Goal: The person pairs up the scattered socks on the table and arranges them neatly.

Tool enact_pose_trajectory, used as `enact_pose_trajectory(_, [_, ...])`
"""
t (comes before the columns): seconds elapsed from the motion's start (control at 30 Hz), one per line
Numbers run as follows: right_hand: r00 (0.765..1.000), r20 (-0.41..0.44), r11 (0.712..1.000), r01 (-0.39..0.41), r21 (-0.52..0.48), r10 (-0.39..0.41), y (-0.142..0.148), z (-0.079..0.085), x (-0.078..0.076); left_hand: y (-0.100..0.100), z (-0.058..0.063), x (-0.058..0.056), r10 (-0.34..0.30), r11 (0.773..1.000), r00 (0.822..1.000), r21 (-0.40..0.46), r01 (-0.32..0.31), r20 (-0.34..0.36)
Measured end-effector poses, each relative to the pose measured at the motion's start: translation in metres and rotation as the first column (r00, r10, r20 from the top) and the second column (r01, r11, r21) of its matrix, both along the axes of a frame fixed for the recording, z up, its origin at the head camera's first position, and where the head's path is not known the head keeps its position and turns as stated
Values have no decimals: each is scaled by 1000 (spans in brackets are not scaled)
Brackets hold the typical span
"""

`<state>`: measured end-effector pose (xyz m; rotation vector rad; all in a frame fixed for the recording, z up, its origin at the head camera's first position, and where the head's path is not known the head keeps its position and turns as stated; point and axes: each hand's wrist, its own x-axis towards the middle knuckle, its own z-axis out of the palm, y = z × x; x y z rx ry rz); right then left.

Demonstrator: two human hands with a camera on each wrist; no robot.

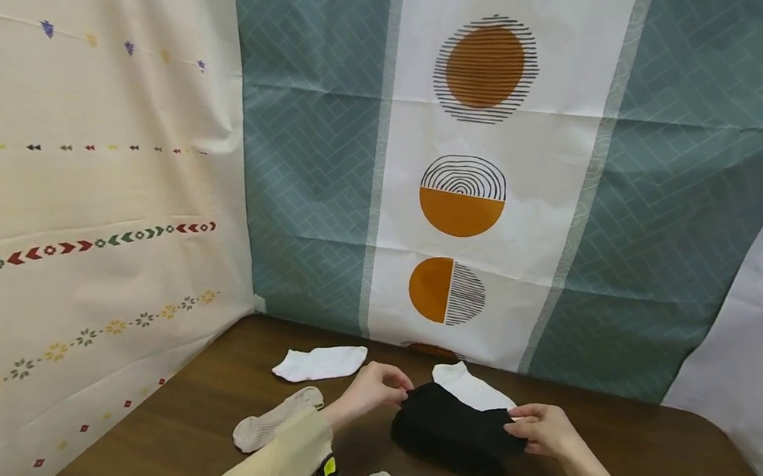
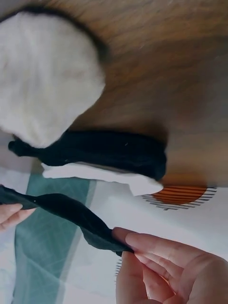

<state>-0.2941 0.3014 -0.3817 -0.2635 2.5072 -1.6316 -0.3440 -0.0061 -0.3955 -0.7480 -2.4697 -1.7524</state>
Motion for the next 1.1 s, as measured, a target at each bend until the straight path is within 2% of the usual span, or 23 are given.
enact_pose_trajectory(0.37, [1000, -6, 997, 25, 70, -25, -12, -6, 1, -8, -10, 2, -1, 999, 1000, -50, 0, -10])
enact_pose_trajectory(0.5, [999, -13, 997, 38, 71, -37, -15, -7, 2, -10, -16, 2, 16, 998, 1000, -52, -17, -6])
enact_pose_trajectory(0.73, [998, -3, 996, 56, 72, -56, -18, -14, 1, -9, -22, 1, 8, 998, 1000, -62, -7, 7])
enact_pose_trajectory(0.93, [993, 5, 990, 118, 80, -119, -20, -19, 0, -10, -27, 0, 28, 996, 1000, -85, -27, 10])
enact_pose_trajectory(1.1, [986, 32, 983, 158, 89, -162, -21, -23, -1, -10, -30, 2, 23, 995, 999, -101, -20, 27])
